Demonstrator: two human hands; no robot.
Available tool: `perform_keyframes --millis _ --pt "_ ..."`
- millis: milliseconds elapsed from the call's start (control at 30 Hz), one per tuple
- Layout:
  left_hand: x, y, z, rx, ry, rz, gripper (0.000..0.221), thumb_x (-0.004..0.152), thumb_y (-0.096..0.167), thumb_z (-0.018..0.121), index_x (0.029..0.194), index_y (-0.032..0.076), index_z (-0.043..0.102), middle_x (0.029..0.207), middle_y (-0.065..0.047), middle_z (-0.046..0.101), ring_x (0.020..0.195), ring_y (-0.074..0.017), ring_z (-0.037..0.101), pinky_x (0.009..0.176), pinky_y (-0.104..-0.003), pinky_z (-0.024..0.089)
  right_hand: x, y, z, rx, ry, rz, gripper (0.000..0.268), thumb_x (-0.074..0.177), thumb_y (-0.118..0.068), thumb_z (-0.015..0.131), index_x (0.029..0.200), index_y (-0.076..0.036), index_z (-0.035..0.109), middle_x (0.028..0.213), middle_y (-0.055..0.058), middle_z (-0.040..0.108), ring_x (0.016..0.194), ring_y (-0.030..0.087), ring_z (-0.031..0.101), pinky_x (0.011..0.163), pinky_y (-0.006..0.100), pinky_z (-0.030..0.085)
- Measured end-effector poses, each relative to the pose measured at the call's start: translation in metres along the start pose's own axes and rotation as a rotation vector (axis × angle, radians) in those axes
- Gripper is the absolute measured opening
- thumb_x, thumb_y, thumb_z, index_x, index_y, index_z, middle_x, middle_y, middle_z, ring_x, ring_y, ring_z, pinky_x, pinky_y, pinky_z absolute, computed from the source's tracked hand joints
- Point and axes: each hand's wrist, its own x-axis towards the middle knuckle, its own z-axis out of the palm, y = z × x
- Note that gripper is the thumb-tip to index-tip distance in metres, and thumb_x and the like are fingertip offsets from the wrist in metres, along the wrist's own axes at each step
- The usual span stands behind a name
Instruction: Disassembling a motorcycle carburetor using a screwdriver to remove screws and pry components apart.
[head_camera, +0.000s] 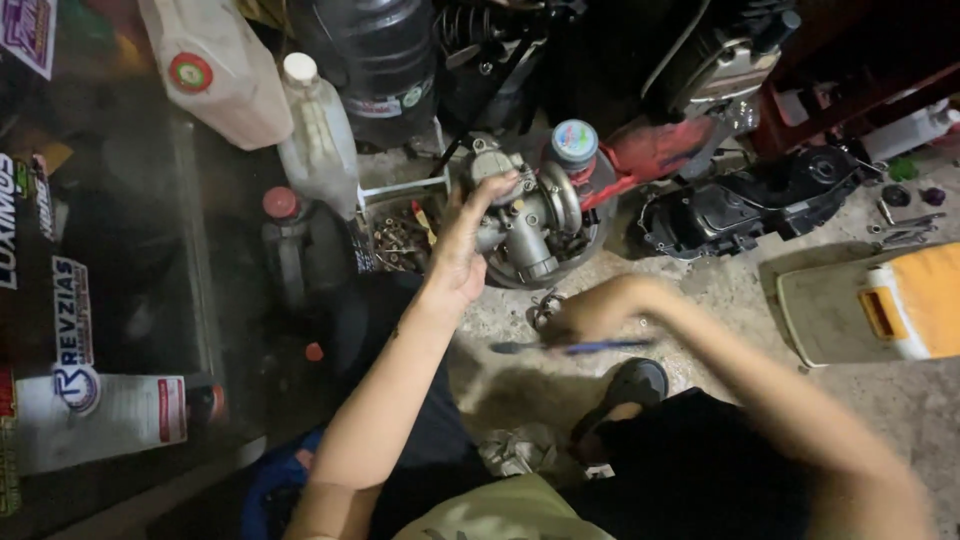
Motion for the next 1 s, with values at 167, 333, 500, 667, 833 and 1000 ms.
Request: perform_keyframes --millis 167,333,500,667,833,1000 --pt "0.008 -0.005 0.005 0.117 0.066 0.085 0.097 0.040 0.066 0.073 0.124 0.021 0.060 0.128 -0.002 0.069 0.126 -0.0198 0.058 0.116 -0.050 0.033 -0.140 -0.052 -0.010 0.148 0.508 0.057 0.048 0.103 -0.035 0.037 0.130 -0.016 0.071 0.143 0.007 0.069 0.129 0.022 0.070 0.113 0.036 0.054" --pt "0.007 -0.011 0.018 -0.002 0.118 0.193 0.072 0.061 0.044 0.076 0.124 0.013 0.062 0.117 -0.005 0.076 0.119 -0.0188 0.067 0.114 -0.044 0.038 -0.121 -0.073 0.020 0.019 1.100 0.133 0.045 0.097 -0.011 0.055 0.142 -0.009 0.055 0.123 0.011 0.073 0.092 0.021 0.077 0.087 0.032 0.066" --pt "-0.011 -0.009 0.031 0.023 0.109 0.202 0.099 0.069 0.057 0.081 0.140 -0.001 0.043 0.141 -0.031 0.043 0.123 -0.0397 0.045 0.097 -0.053 0.039 -0.086 -0.071 0.041 -0.118 1.283 0.357 0.040 0.098 -0.028 0.057 0.137 -0.023 0.053 0.111 0.005 0.064 0.095 0.037 0.072 0.074 0.056 0.060" --pt "-0.009 -0.012 0.044 0.020 0.098 0.168 0.102 0.067 0.054 0.081 0.143 -0.002 0.040 0.141 -0.031 0.041 0.123 -0.0395 0.043 0.095 -0.055 0.038 -0.058 -0.067 0.057 -0.023 1.471 0.345 0.043 0.092 -0.009 0.061 0.135 -0.018 0.061 0.116 0.023 0.066 0.102 0.049 0.070 0.079 0.060 0.059" --pt "0.016 -0.034 0.033 0.023 0.145 0.189 0.085 0.070 0.054 0.080 0.132 0.003 0.052 0.131 -0.024 0.052 0.115 -0.0352 0.051 0.087 -0.053 0.045 -0.051 -0.073 0.065 0.103 1.601 0.157 0.029 0.092 -0.005 0.064 0.119 -0.012 0.070 0.103 0.015 0.072 0.094 0.041 0.073 0.076 0.048 0.060" --pt "0.005 -0.025 0.044 0.094 0.129 0.182 0.080 0.068 0.051 0.080 0.127 0.004 0.055 0.126 -0.022 0.055 0.111 -0.0316 0.053 0.082 -0.051 0.047 -0.054 -0.061 0.059 -0.124 1.696 0.284 0.040 0.098 -0.001 0.059 0.135 -0.014 0.067 0.100 0.015 0.067 0.081 0.040 0.070 0.066 0.050 0.057"
